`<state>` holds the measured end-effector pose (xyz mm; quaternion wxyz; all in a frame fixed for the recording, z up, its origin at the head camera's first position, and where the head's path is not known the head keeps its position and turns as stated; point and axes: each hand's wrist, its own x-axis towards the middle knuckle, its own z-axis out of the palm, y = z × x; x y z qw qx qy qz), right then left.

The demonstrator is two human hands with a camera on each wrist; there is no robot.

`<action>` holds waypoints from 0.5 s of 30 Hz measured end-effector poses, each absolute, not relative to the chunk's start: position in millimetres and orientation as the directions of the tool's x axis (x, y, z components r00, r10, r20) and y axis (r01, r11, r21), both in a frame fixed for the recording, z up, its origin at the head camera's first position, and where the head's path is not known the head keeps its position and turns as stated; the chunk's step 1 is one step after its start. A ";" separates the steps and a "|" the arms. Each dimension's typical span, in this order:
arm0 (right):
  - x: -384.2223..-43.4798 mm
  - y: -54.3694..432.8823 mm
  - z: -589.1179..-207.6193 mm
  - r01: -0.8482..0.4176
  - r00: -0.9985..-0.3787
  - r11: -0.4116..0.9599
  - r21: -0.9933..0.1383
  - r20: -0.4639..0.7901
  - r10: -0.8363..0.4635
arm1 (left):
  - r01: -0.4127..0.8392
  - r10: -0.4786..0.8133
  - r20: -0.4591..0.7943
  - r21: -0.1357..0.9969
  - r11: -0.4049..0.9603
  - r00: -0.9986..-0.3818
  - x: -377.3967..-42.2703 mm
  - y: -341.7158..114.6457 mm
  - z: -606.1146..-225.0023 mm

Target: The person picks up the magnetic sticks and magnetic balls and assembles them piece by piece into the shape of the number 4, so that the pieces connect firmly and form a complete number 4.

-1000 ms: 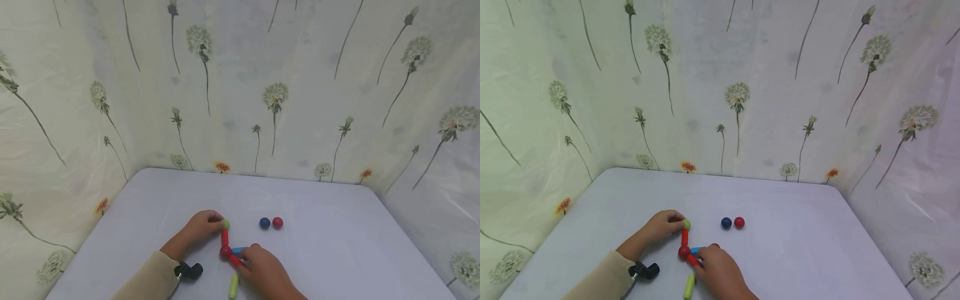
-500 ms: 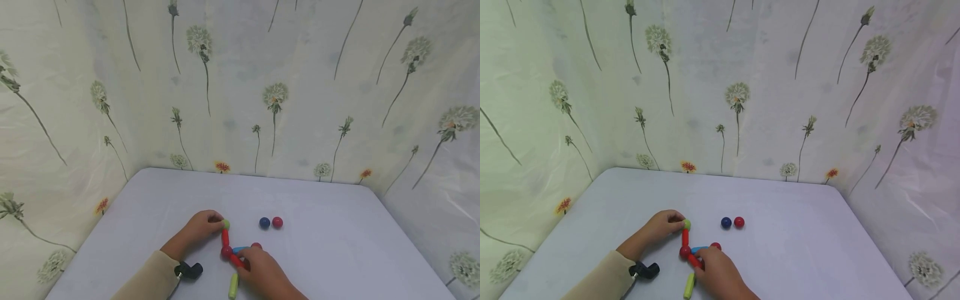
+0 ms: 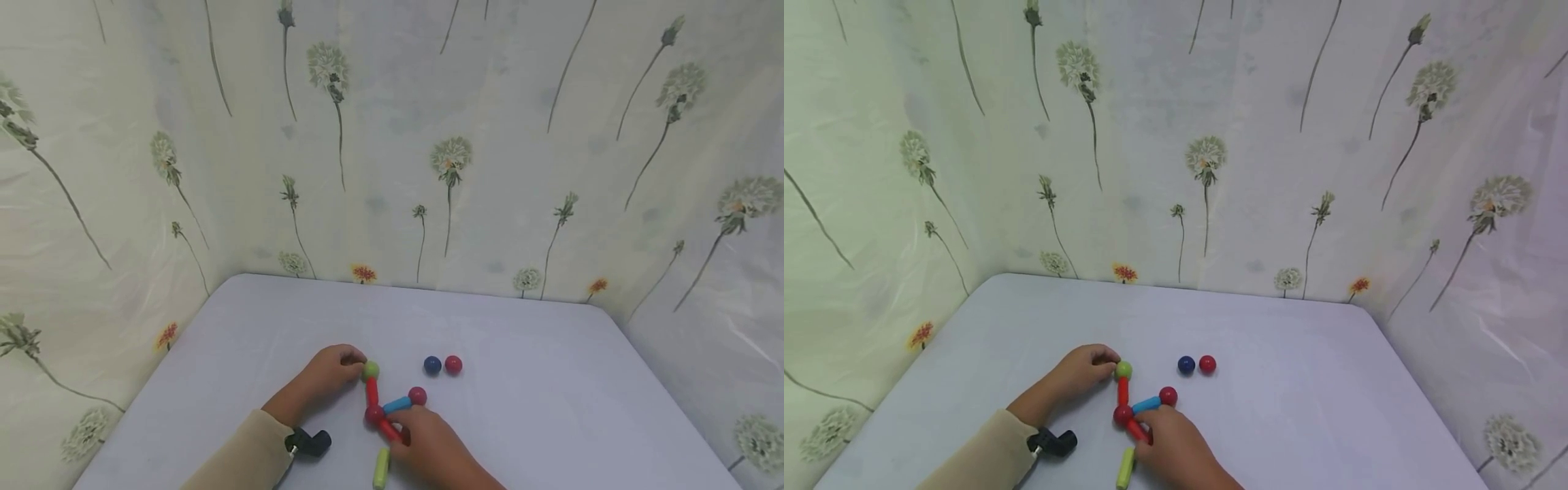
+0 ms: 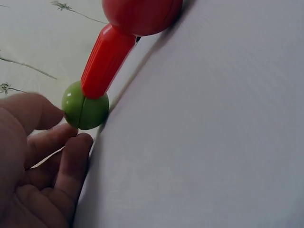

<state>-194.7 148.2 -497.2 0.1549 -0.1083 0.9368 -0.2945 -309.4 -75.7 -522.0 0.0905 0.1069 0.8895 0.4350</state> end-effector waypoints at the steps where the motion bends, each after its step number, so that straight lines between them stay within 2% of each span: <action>1: -194.6 148.3 -497.7 -0.109 -0.929 0.799 -0.592 -0.226 -0.294 | 0.102 0.264 -0.076 0.793 0.600 -0.961 -307.8 -74.5 -520.1; 5: -193.4 148.3 -499.1 -0.108 -0.929 0.782 -0.614 -0.217 -0.299 | 0.016 0.178 -0.157 0.705 0.709 -0.971 -293.2 -65.1 -503.2; 10: -192.4 148.4 -499.0 -0.109 -0.932 0.776 -0.621 -0.208 -0.297 | -0.107 0.081 -0.337 0.505 0.856 -0.938 -270.5 -49.7 -484.0; 15: -193.4 148.5 -498.2 -0.115 -0.931 0.776 -0.620 -0.206 -0.303 | -0.072 0.133 -0.369 0.492 0.868 -0.920 -262.0 -42.6 -484.9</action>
